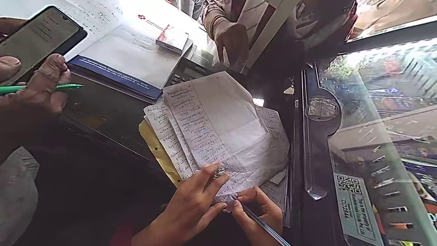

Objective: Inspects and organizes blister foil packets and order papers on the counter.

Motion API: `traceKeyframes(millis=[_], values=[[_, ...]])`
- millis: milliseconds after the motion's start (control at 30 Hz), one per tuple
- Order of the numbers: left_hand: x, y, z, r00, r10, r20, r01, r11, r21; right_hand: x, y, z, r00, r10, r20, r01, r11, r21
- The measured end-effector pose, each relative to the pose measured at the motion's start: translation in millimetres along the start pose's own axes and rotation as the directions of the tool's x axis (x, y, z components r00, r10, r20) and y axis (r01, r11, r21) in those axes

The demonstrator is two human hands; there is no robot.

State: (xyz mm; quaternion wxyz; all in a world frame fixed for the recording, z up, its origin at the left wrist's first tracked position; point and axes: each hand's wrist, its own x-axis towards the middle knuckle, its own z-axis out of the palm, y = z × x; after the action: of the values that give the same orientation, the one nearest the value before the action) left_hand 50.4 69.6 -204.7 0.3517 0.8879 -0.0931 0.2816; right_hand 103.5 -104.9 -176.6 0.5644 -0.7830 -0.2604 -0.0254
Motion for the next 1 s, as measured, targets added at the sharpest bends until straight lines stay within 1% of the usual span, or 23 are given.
traceKeyframes(millis=[167,367,567,800,1000], values=[[-0.7,0.4,0.8,1.0,-0.005,0.007,0.005,1.0,0.006,1.7,2.0,1.4,1.0,0.007,0.005,-0.007,0.998,-0.06],[-0.1,0.7,-0.1,1.0,-0.007,0.013,0.007,1.0,-0.004,0.1,2.1,0.6,1.0,0.023,-0.01,-0.024,0.998,-0.05],[-0.7,0.4,0.6,1.0,-0.012,0.008,0.012,1.0,0.008,0.3,1.8,2.9,0.999,0.01,-0.035,-0.013,0.995,-0.097],[-0.5,0.8,0.8,1.0,-0.015,-0.002,0.015,1.0,0.016,0.0,2.1,4.0,0.997,0.017,-0.07,-0.023,0.996,-0.09],[-0.4,1.1,0.1,1.0,-0.015,0.014,0.015,1.0,0.013,0.9,2.2,1.9,0.998,0.034,-0.054,-0.038,0.996,-0.076]])
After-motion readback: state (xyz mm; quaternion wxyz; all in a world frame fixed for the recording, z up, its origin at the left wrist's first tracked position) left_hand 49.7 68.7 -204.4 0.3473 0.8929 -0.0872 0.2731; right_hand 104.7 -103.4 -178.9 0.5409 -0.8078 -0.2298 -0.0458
